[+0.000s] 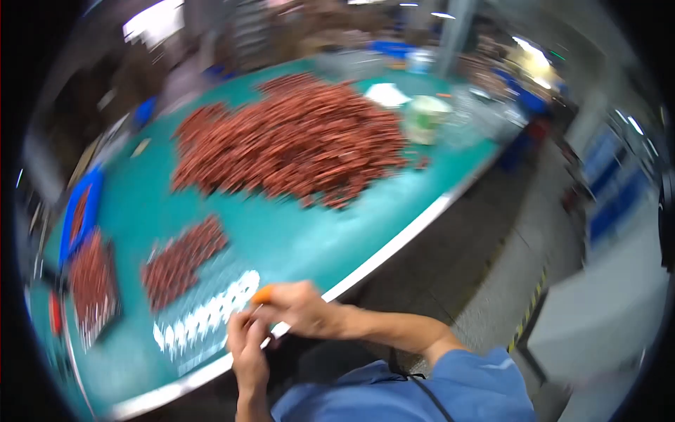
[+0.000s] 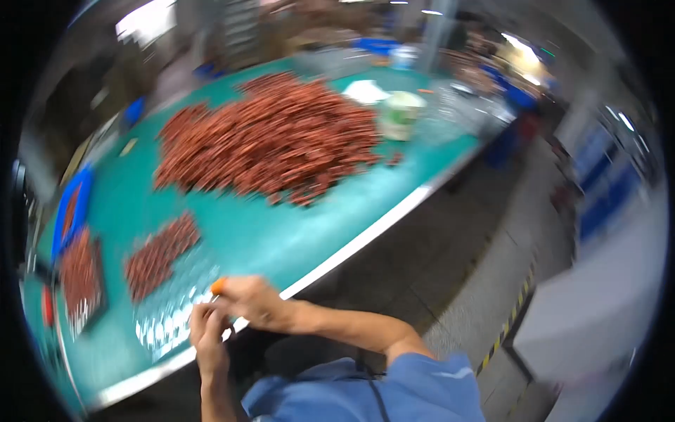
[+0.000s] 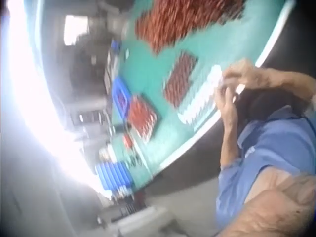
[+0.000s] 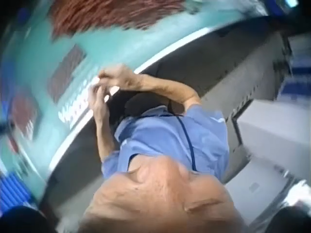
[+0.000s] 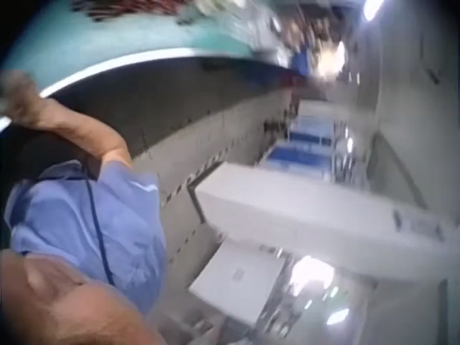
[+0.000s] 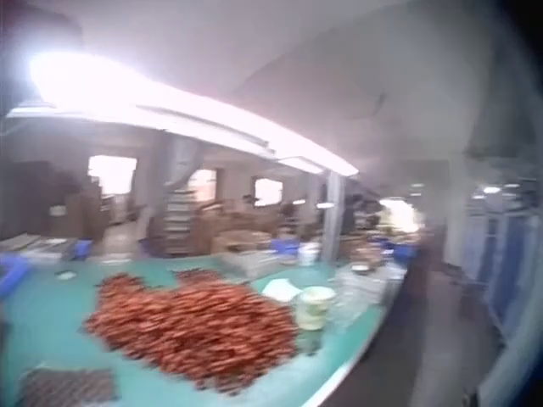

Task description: Placing small copper wire coils into a structured plastic tray on a factory assembly line.

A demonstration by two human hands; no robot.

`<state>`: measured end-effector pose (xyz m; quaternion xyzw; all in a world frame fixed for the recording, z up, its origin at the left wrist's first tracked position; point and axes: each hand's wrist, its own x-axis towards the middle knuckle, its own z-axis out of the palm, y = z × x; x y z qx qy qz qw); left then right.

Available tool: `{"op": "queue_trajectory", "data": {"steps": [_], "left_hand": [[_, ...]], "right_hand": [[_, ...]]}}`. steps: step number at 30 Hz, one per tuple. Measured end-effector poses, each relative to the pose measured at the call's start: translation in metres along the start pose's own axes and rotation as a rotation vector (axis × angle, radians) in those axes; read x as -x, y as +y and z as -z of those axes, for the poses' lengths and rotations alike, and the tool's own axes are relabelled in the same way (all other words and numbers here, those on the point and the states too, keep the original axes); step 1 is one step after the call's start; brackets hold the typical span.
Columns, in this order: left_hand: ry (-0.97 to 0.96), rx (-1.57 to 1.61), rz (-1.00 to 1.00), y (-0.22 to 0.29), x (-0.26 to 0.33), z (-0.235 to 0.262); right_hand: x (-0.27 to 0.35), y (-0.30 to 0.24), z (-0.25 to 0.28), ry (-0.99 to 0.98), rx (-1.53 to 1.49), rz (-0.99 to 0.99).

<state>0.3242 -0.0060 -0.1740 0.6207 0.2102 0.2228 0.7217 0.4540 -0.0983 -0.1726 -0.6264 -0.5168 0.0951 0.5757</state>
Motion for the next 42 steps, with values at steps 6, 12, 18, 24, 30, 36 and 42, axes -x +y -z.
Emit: {"op": "queue_trajectory", "data": {"steps": [6, 12, 18, 24, 30, 36, 42], "left_hand": [[-0.139, 0.225, -0.048, 0.0, -0.004, -0.005], [0.29, -0.63, -0.672, -0.031, -0.012, 0.039], [0.189, -0.638, -0.625, -0.033, -0.018, 0.031], [0.185, -0.707, -0.6, -0.035, -0.016, 0.037], [-0.052, -0.96, -0.661, -0.02, -0.021, 0.037], [-0.084, -0.957, -0.701, -0.024, -0.029, 0.021], [0.003, -0.999, -0.624, -0.035, -0.014, 0.036]], "right_hand": [[-0.004, -0.024, 0.022, -0.025, -0.047, -0.208], [-0.108, -0.003, -0.01, -0.117, -0.037, -0.088], [-0.165, 0.069, -0.044, -0.512, 0.106, -0.059], [-0.167, 0.089, -0.039, -0.281, 0.354, 0.255], [-0.19, 0.102, 0.064, -0.029, 0.943, 0.322], [-0.193, 0.136, 0.114, -0.194, 1.142, 0.16], [-0.199, 0.158, 0.078, -0.093, 1.11, 0.485]]}}
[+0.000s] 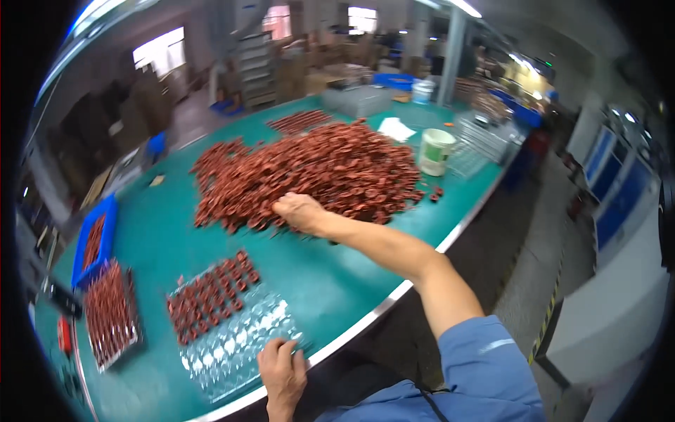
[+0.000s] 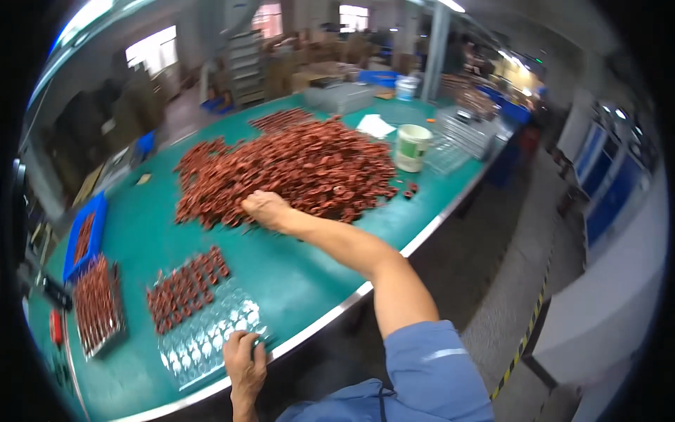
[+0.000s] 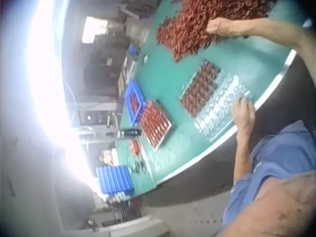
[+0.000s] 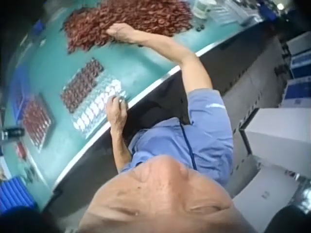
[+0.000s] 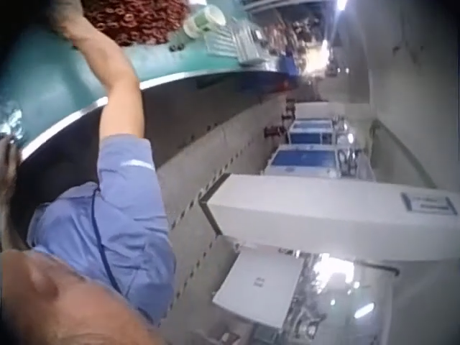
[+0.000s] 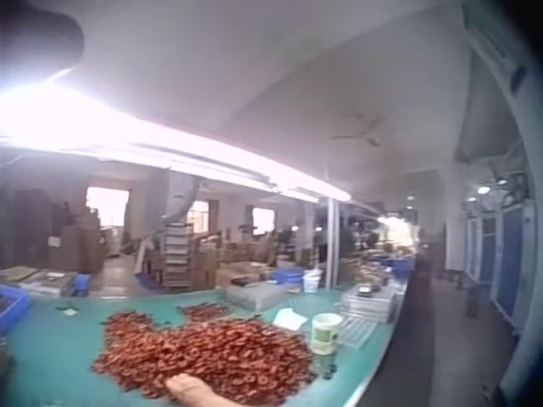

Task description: Placing small copper wire coils into a structured plastic tray on a factory assembly line.

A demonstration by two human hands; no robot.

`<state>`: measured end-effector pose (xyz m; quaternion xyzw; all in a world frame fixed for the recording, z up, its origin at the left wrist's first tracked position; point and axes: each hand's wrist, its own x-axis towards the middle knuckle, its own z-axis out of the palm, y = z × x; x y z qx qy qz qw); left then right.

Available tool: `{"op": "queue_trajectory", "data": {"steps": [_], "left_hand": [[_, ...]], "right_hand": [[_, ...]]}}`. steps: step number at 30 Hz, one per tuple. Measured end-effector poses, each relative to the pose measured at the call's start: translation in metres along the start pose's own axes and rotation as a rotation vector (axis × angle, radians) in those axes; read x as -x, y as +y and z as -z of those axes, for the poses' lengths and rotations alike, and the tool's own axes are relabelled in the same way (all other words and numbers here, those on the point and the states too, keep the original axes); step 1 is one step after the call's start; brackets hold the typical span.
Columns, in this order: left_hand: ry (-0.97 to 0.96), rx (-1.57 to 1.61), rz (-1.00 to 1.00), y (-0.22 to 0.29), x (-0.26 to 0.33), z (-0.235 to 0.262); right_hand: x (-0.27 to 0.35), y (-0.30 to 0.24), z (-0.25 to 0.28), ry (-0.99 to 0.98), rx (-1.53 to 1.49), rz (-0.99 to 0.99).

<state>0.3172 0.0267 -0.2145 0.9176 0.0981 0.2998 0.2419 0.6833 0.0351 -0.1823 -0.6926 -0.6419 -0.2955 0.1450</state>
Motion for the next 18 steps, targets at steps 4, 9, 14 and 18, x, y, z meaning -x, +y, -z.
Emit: {"op": "queue_trajectory", "data": {"steps": [4, 9, 14, 18], "left_hand": [[-0.022, 0.032, -0.041, 0.011, -0.007, -0.005], [0.126, 0.23, 0.058, 0.006, -0.006, -0.005], [0.287, 0.998, 0.424, 0.022, -0.03, -0.001], [0.354, 1.182, 0.426, 0.041, -0.048, 0.0]], "right_hand": [[0.009, 0.015, 0.04, 0.225, -0.566, -0.604], [0.011, -0.024, 0.092, 0.343, -0.896, -0.67], [0.032, -0.111, 0.112, 0.253, -1.158, -0.575], [0.045, -0.171, 0.129, 0.227, -1.316, -0.57]]}}
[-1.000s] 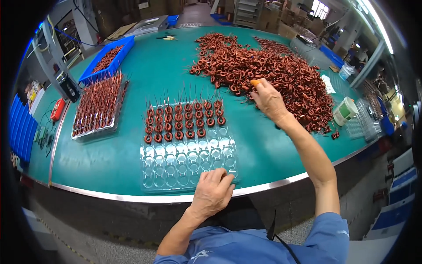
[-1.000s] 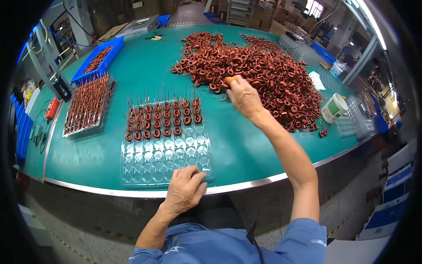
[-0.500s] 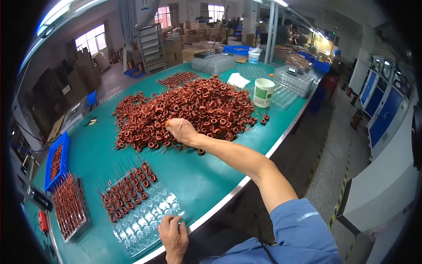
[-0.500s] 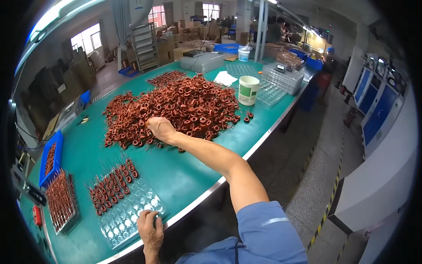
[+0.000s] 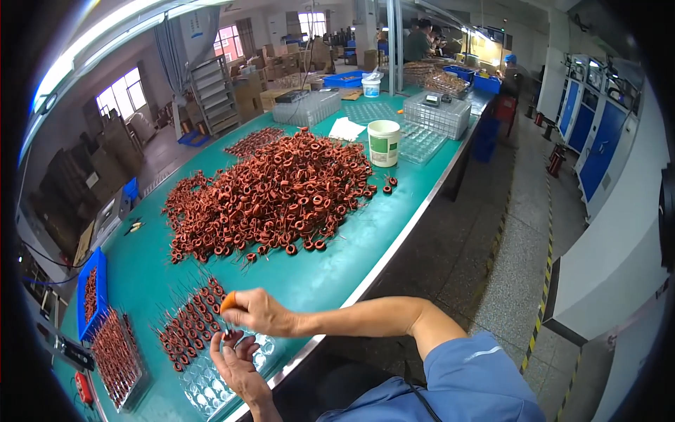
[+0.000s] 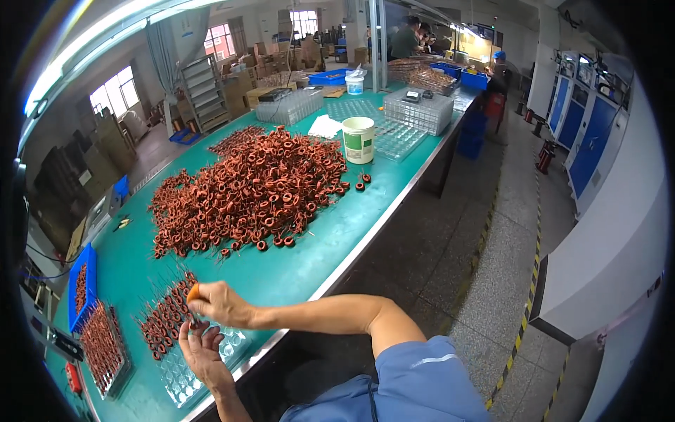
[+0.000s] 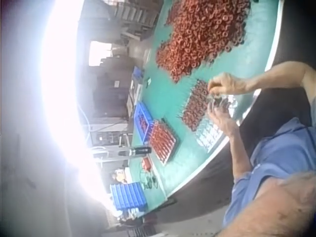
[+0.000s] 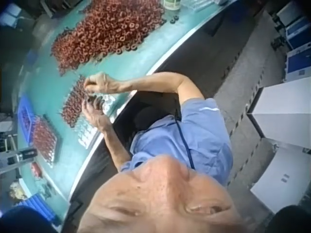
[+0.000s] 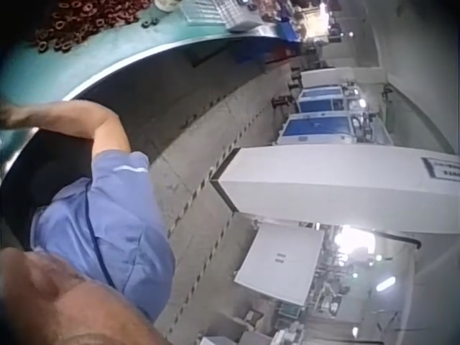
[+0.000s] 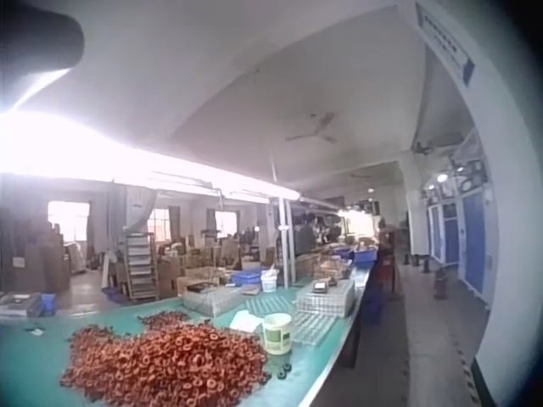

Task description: Placing small copper wire coils into a structured plastic tray on a factory assembly line.

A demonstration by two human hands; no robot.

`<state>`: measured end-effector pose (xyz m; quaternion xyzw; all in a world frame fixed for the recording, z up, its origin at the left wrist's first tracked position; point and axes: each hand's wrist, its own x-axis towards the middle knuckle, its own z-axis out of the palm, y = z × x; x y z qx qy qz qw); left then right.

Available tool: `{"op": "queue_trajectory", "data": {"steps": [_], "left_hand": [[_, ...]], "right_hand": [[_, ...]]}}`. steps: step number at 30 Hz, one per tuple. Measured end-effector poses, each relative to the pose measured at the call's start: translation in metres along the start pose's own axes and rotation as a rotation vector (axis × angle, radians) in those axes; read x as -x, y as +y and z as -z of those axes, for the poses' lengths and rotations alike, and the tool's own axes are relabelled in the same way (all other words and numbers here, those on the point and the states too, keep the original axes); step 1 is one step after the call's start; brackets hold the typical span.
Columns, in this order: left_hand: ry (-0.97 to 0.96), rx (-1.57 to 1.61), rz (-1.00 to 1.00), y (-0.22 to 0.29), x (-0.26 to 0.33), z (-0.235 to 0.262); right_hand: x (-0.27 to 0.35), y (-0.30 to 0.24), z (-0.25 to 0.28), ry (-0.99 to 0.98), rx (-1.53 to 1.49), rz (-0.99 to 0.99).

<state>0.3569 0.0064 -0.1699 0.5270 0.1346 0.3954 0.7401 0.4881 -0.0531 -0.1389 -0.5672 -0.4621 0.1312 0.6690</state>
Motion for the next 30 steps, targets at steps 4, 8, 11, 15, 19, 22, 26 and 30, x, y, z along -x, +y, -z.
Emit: {"op": "queue_trajectory", "data": {"steps": [4, 8, 11, 15, 19, 22, 26, 30], "left_hand": [[0.048, -0.1, -0.052, -0.003, 0.003, 0.014], [-0.136, -0.123, -0.034, 0.002, 0.009, 0.036], [-0.187, -0.136, -0.023, -0.002, 0.014, 0.041], [-0.165, 0.052, 0.117, 0.015, 0.031, 0.008], [-0.169, 0.132, 0.189, 0.014, 0.031, 0.01], [-0.245, 0.124, 0.199, 0.014, 0.029, 0.01], [-0.085, 0.107, 0.181, 0.006, 0.019, 0.007], [-0.146, 0.13, 0.154, 0.005, 0.006, 0.013]], "right_hand": [[0.016, -0.003, -0.006, -0.16, 0.01, -0.025], [0.021, -0.024, 0.007, -0.318, 0.021, -0.162], [0.024, -0.022, 0.004, -0.302, -0.085, -0.133], [0.03, -0.026, 0.007, -0.232, -0.072, -0.079], [0.037, -0.026, 0.015, -0.159, -0.01, 0.016], [0.04, -0.021, 0.022, -0.277, 0.05, -0.03], [0.056, -0.03, 0.002, 0.005, 0.818, 0.841], [0.042, -0.02, 0.0, 0.023, 0.586, 0.755]]}}
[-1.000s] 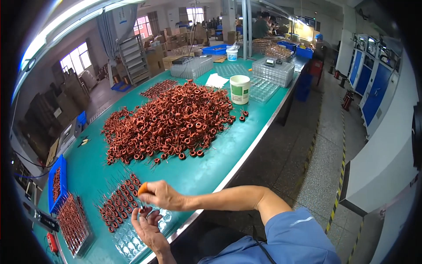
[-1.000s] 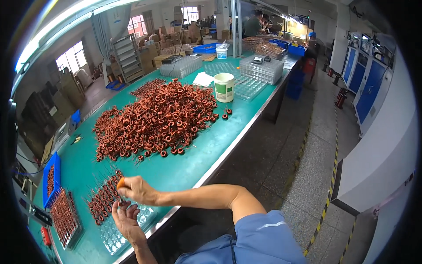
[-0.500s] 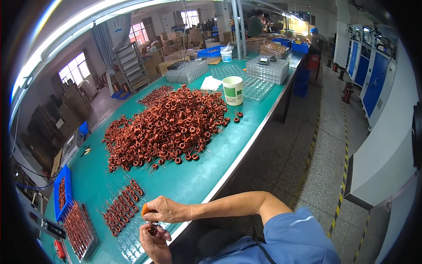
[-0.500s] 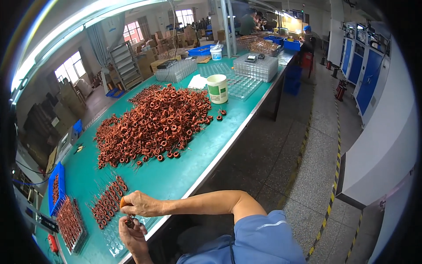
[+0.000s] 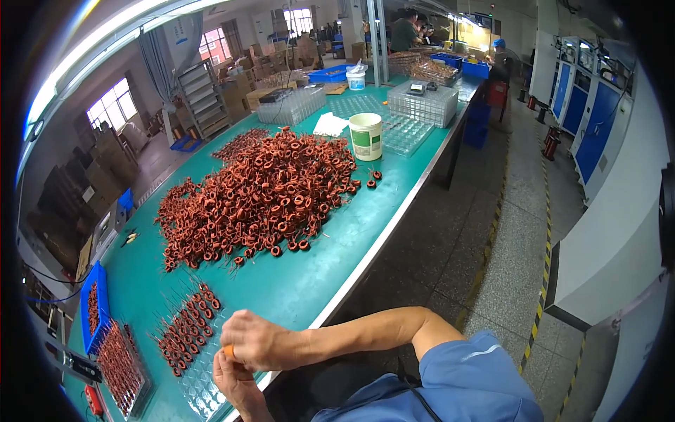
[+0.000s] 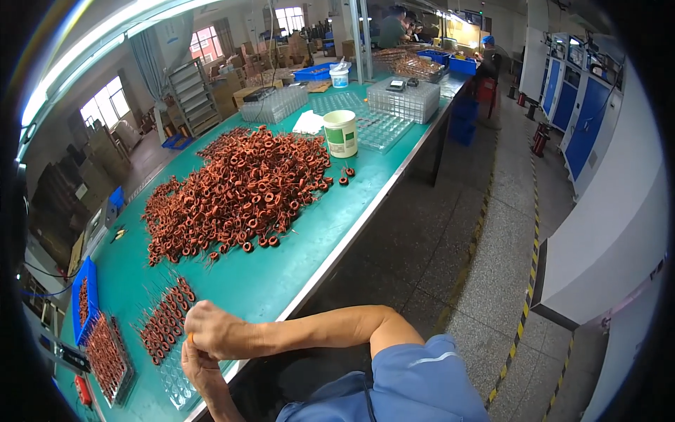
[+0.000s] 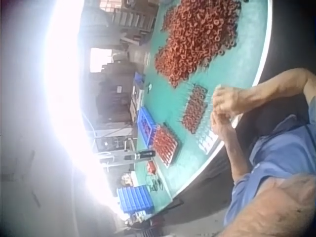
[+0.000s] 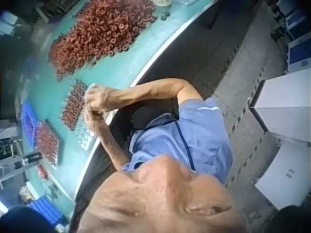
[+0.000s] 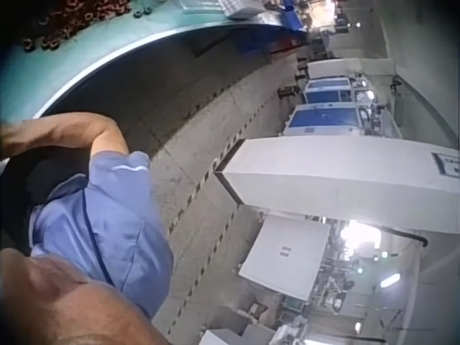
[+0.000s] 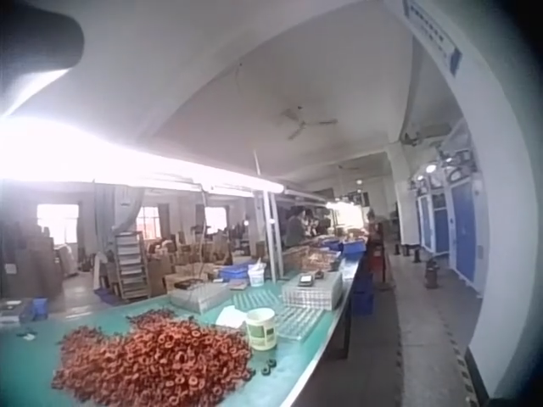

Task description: Placing small copper wire coils into a structured plastic tray on a factory assembly line.

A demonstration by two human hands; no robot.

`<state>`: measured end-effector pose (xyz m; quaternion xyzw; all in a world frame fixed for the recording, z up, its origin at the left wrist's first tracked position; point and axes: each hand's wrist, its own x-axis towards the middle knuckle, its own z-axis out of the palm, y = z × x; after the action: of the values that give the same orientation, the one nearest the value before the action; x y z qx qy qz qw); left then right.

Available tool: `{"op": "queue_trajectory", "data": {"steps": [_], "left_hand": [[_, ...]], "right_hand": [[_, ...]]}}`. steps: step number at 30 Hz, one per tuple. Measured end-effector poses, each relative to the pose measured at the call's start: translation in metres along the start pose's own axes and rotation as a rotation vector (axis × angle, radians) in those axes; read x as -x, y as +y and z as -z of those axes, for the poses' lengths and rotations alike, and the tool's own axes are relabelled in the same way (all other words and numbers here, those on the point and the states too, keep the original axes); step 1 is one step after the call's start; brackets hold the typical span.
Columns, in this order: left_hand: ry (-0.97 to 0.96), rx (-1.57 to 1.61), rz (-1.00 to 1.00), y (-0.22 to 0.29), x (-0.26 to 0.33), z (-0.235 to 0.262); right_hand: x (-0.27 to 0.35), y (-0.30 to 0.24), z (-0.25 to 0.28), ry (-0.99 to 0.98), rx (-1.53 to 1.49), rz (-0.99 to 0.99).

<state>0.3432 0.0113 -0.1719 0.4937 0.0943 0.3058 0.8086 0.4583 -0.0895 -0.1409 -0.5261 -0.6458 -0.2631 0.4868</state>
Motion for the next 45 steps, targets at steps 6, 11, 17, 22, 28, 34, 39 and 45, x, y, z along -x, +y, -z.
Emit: {"op": "queue_trajectory", "data": {"steps": [6, 11, 17, 22, 28, 34, 39, 45], "left_hand": [[0.169, -0.015, -0.147, 0.007, 0.007, -0.011], [0.183, -0.063, -0.174, 0.016, 0.015, -0.01], [0.115, -0.104, -0.143, 0.018, 0.024, 0.007], [0.049, -0.154, -0.171, 0.019, 0.023, -0.001], [-0.047, -0.255, -0.168, 0.002, 0.021, -0.008], [0.043, -0.492, -0.169, 0.0, 0.017, -0.017], [-0.027, -0.505, -0.084, -0.002, -0.003, -0.028], [-0.025, -0.433, -0.112, 0.001, 0.0, -0.012]], "right_hand": [[0.004, 0.003, 0.002, -0.008, -0.788, -0.768], [-0.002, -0.005, -0.014, 0.006, -0.729, -0.704], [0.011, -0.012, -0.003, 0.008, -0.572, -0.664], [0.013, -0.013, -0.001, -0.172, -0.734, -0.909], [0.03, -0.012, 0.003, -0.077, -0.785, -1.015], [0.044, 0.0, -0.008, 0.0, -0.832, -1.049], [0.034, 0.002, 0.025, 0.105, -0.821, -1.144], [0.017, 0.018, 0.015, 0.027, -1.005, -1.242]]}}
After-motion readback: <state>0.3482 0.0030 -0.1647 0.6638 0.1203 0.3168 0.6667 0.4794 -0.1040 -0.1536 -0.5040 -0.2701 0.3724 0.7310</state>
